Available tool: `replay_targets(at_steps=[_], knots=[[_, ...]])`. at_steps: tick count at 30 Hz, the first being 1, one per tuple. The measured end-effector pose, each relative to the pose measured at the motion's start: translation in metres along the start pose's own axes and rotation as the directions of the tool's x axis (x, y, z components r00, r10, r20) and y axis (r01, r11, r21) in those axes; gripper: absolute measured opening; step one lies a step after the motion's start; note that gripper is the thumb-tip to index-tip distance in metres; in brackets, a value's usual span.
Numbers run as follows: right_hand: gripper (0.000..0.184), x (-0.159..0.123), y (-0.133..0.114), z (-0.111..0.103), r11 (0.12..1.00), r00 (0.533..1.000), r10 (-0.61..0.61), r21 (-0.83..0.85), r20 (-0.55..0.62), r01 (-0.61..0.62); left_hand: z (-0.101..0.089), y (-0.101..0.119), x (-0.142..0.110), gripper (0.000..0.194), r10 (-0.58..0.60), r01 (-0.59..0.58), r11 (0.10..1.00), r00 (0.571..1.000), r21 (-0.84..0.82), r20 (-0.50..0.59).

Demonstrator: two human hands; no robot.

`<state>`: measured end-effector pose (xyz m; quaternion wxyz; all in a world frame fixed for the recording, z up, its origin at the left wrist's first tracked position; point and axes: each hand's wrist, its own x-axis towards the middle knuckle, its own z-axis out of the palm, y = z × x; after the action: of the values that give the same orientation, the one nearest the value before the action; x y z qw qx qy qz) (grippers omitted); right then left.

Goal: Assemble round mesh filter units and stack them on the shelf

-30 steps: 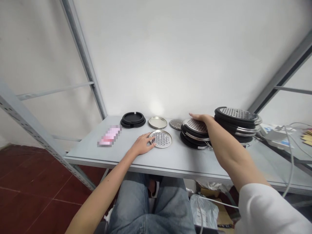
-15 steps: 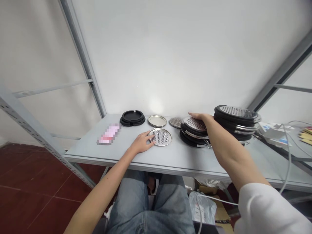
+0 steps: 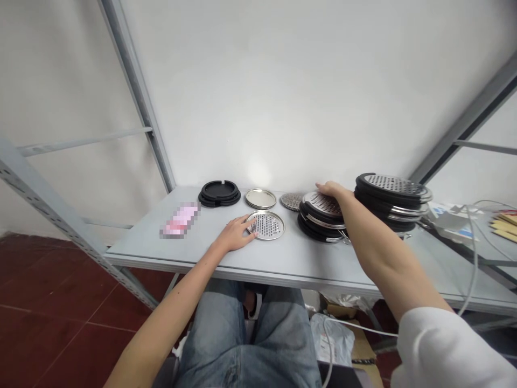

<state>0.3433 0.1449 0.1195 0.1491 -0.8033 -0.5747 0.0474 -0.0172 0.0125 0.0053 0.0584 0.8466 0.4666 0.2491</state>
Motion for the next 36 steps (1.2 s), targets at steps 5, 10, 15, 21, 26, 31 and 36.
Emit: replay_targets(at_steps=[5, 10, 15, 21, 26, 31, 36], knots=[[0.046, -0.002, -0.001, -0.006, 0.994, 0.997, 0.061, -0.098, 0.038, -0.057, 0.001, -0.002, 0.0, 0.061, 0.007, -0.007, 1.0, 1.0, -0.012, -0.011], [0.032, -0.003, -0.004, -0.01, 0.984, 0.996, -0.075, -0.167, -0.046, 0.066, -0.001, -0.002, -0.001, 0.051, -0.003, 0.003, 1.0, 1.0, 0.004, -0.005], [0.033, -0.011, -0.011, -0.026, 0.961, 0.946, -0.257, -0.158, -0.195, 0.229, -0.002, -0.001, -0.002, 0.05, -0.01, 0.01, 1.0, 1.0, -0.002, -0.012], [0.037, -0.053, -0.038, -0.048, 0.886, 0.831, -0.442, -0.021, -0.338, 0.463, -0.001, -0.004, -0.002, 0.054, 0.02, -0.022, 0.999, 0.999, -0.026, -0.041], [0.04, -0.096, -0.069, -0.038, 0.709, 0.638, -0.647, -0.021, -0.418, 0.705, 0.001, -0.007, -0.001, 0.057, 0.025, -0.039, 0.992, 0.993, -0.12, -0.111], [0.034, -0.132, -0.08, -0.002, 0.517, 0.418, -0.785, -0.113, -0.458, 0.848, 0.006, -0.015, 0.001, 0.072, -0.116, 0.071, 0.972, 0.974, -0.225, -0.194], [0.029, -0.162, -0.074, 0.048, 0.479, 0.424, -0.708, 0.057, -0.565, 0.876, 0.011, -0.02, 0.004, 0.088, -0.181, 0.087, 0.946, 0.942, -0.313, -0.283]])
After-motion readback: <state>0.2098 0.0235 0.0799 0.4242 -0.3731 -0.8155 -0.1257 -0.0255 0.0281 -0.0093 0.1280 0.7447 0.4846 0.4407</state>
